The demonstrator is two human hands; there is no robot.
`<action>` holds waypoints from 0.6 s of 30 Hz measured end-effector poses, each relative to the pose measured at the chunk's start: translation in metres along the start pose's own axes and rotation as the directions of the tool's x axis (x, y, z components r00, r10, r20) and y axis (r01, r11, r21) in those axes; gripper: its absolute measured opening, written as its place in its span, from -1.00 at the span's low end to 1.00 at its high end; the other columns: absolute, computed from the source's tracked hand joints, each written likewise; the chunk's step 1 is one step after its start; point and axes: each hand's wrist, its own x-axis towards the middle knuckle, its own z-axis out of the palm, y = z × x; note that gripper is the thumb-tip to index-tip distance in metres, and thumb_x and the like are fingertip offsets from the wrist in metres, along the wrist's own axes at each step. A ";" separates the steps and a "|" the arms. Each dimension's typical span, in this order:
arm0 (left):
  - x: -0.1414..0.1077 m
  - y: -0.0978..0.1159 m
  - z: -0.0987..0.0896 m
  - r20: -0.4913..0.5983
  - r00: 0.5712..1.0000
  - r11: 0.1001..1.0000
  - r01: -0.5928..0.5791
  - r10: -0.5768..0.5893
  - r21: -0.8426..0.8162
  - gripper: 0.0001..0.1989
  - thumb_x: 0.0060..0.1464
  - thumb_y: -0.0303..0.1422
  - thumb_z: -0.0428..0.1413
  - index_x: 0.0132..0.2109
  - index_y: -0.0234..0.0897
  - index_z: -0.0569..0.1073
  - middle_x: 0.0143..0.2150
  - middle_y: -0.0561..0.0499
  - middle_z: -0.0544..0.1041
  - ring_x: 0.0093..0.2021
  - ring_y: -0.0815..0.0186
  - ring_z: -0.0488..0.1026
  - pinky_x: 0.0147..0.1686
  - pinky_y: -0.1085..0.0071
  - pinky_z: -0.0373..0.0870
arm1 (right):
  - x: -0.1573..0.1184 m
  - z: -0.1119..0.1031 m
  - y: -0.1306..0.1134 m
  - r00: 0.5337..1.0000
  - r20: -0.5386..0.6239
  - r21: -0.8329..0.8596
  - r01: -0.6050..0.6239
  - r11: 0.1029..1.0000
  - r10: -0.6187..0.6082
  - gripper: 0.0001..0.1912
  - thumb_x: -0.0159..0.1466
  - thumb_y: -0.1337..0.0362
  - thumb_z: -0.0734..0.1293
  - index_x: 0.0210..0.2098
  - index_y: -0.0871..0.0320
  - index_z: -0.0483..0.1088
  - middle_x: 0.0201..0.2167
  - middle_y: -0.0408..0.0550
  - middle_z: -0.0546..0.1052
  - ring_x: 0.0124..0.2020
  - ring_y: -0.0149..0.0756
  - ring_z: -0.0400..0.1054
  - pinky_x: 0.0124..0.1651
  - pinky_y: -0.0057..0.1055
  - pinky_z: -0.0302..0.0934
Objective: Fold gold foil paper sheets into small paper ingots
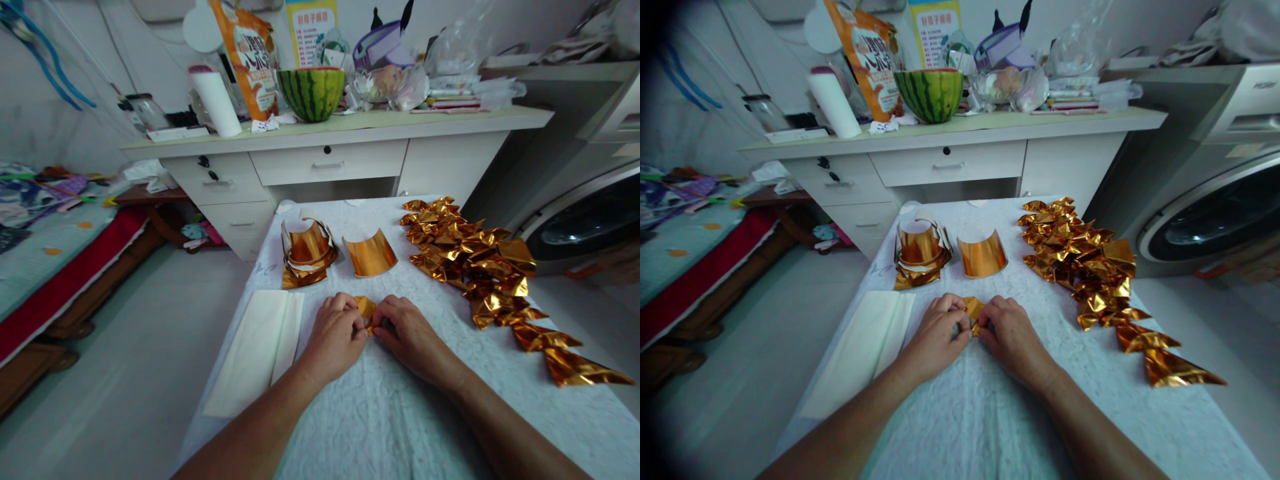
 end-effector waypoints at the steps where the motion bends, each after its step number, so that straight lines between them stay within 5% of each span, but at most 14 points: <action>1: 0.000 0.001 0.000 -0.002 1.000 1.000 0.004 -0.004 0.002 -0.91 -0.01 -0.50 0.15 -0.44 -0.26 0.43 -0.14 -0.02 0.36 -0.05 0.21 0.32 -0.01 0.24 0.28 | 0.000 0.000 0.000 1.000 0.002 -0.001 -0.002 1.000 0.002 -0.87 0.16 0.49 0.30 -0.39 0.14 0.39 -0.34 -0.07 0.43 -0.26 -0.24 0.27 -0.17 -0.31 0.12; 18: 0.001 0.002 0.006 -0.037 0.999 0.998 0.035 -0.034 0.045 -0.88 0.00 -0.50 0.14 -0.47 -0.25 0.41 -0.17 -0.01 0.37 -0.08 0.22 0.33 -0.03 0.24 0.28 | 0.001 0.001 0.000 1.000 0.007 -0.029 -0.019 0.999 0.019 -0.88 0.17 0.47 0.31 -0.40 0.13 0.39 -0.35 -0.08 0.41 -0.28 -0.25 0.25 -0.19 -0.32 0.10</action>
